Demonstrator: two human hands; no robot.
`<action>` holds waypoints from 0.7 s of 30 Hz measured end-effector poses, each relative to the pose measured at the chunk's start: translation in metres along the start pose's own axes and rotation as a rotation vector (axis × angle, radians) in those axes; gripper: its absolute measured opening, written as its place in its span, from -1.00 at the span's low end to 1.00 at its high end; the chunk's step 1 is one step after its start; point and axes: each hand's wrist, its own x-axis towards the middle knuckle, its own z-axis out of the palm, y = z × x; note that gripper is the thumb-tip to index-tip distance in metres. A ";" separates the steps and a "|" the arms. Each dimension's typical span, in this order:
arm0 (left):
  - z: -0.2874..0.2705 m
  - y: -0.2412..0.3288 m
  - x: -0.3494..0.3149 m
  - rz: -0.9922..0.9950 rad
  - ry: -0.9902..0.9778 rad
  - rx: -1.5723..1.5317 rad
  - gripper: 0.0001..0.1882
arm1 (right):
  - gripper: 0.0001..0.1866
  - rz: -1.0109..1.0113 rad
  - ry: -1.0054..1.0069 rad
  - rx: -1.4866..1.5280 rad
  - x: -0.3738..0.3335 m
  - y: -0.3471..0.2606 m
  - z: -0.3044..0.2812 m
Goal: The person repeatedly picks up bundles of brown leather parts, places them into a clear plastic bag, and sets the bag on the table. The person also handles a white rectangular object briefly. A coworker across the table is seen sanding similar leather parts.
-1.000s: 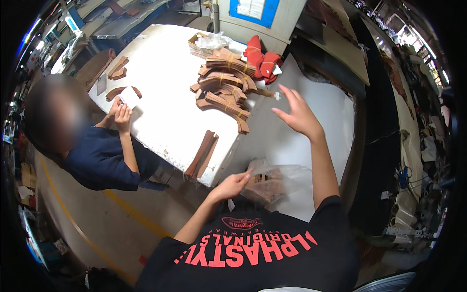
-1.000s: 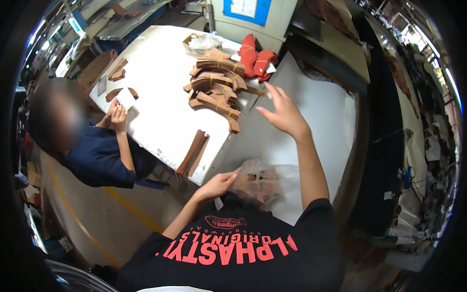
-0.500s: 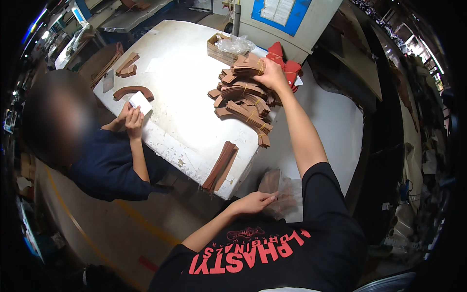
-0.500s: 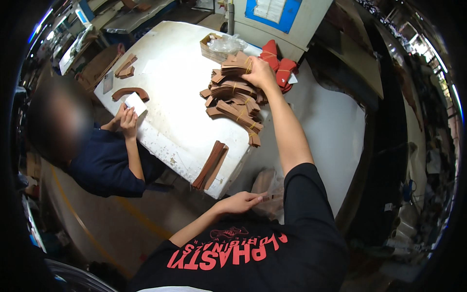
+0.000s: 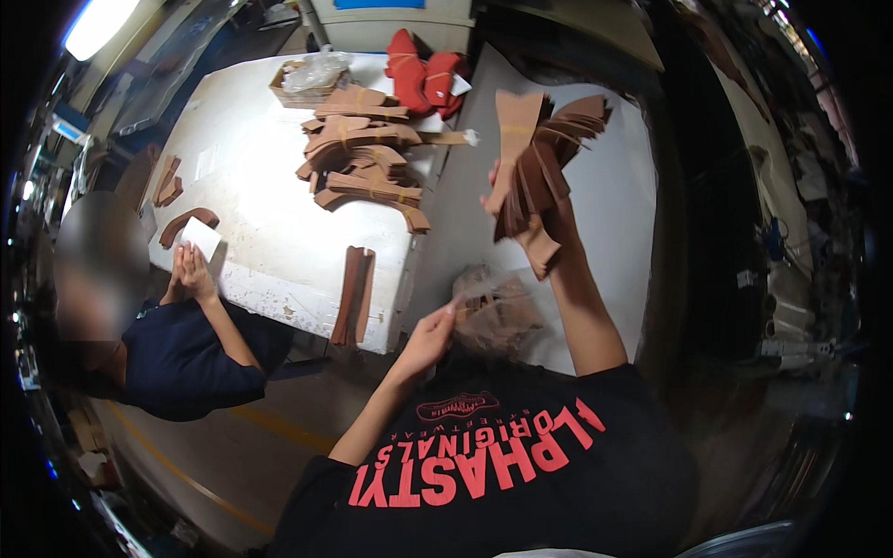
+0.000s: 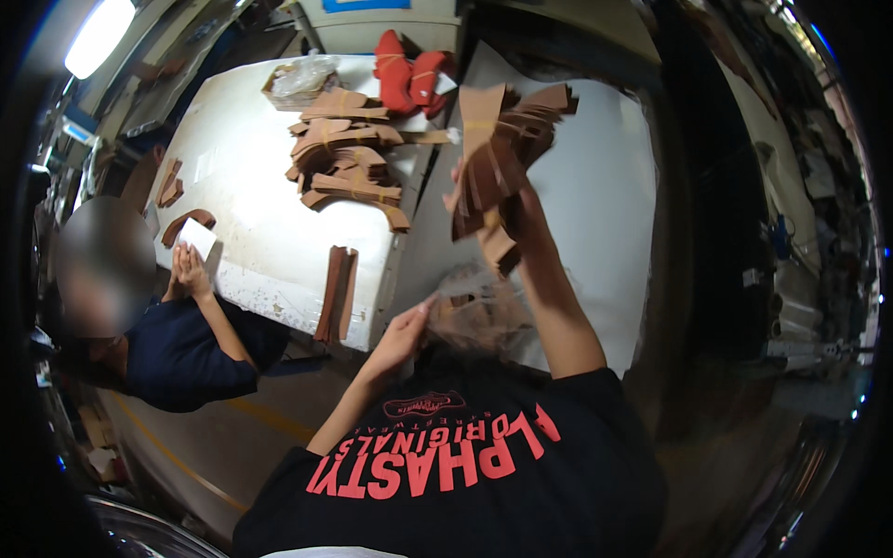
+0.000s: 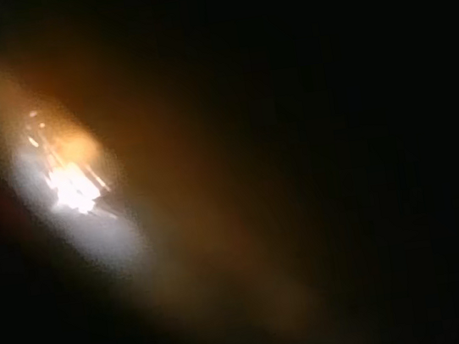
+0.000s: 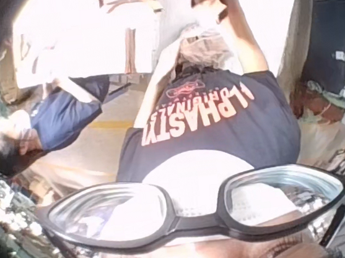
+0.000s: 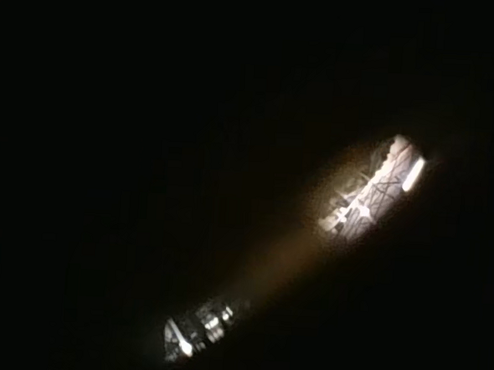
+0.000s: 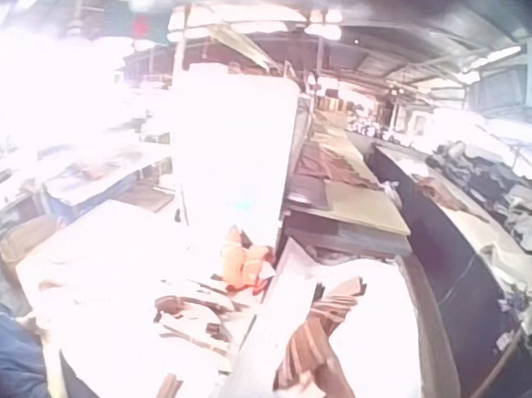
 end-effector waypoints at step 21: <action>0.091 -0.003 0.000 0.052 0.334 -0.280 -0.41 | -0.54 1.175 0.105 -0.920 -0.227 -0.015 -0.154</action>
